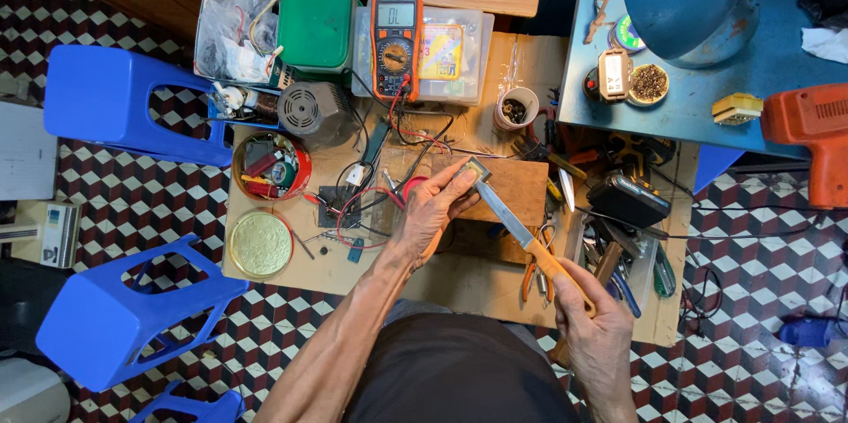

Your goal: The person works on a small electrical component, using a screwdriver to adjust internal parts and a hammer to tap it. They also move a fan and handle a power strip before returning to the component.

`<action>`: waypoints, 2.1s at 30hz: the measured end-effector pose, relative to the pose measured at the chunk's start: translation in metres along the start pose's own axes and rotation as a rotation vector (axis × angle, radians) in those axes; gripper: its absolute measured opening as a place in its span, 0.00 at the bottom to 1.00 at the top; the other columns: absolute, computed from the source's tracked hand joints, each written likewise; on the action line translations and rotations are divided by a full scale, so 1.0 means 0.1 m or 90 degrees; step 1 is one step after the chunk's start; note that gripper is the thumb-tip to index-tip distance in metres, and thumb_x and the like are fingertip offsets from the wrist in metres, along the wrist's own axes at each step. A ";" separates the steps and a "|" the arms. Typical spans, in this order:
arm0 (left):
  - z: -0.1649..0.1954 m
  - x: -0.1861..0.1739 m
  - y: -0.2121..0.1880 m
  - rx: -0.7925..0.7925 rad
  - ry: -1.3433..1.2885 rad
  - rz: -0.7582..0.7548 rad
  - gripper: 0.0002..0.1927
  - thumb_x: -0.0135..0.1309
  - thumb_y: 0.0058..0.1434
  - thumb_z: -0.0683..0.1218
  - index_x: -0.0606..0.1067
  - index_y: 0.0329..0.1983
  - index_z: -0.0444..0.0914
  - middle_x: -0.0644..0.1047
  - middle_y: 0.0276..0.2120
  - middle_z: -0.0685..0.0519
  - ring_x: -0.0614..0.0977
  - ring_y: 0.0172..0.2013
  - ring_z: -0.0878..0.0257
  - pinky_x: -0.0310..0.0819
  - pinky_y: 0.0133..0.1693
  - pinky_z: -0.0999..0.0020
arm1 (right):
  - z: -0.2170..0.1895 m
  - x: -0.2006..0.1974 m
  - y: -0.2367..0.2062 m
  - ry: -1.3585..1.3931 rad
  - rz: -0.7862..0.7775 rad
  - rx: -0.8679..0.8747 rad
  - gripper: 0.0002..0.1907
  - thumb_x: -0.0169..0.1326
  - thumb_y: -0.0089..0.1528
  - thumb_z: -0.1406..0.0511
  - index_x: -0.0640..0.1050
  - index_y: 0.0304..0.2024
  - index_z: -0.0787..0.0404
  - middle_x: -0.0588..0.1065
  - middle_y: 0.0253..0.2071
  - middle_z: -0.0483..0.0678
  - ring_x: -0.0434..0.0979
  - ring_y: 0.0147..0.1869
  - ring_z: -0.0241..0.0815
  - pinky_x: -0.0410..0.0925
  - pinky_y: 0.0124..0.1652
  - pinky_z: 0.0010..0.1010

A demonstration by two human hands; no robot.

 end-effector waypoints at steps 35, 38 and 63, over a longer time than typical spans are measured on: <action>0.08 0.25 -0.25 0.127 0.267 -0.139 0.41 0.64 0.58 0.44 0.60 0.72 0.39 0.74 0.59 0.47 0.77 0.59 0.62 0.73 0.59 0.67 | -1.89 0.08 -0.06 -0.258 -0.011 -0.293 0.08 0.57 0.65 0.64 0.79 0.40 0.64 0.79 0.27 0.47 0.78 0.24 0.34 0.71 0.21 0.26; 0.06 0.33 -0.23 0.127 0.283 -0.142 0.38 0.64 0.57 0.46 0.63 0.70 0.39 0.76 0.57 0.48 0.79 0.57 0.63 0.74 0.59 0.68 | -2.06 0.18 -0.05 -0.341 0.000 -0.358 0.10 0.58 0.65 0.62 0.78 0.40 0.63 0.80 0.30 0.47 0.81 0.30 0.34 0.75 0.27 0.27; 0.07 0.28 -0.16 0.571 0.764 0.062 0.29 0.69 0.50 0.48 0.74 0.55 0.38 0.75 0.52 0.46 0.74 0.56 0.47 0.69 0.59 0.55 | -1.88 0.83 -0.05 -0.443 -0.024 -0.570 0.09 0.62 0.64 0.66 0.76 0.40 0.64 0.79 0.33 0.53 0.82 0.34 0.47 0.74 0.31 0.34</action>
Point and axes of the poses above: each hand's wrist, its own y-axis towards the middle knuckle, its own x-axis out of the palm, z = x × y, the point moved 9 cm from there along y, towards the middle knuckle
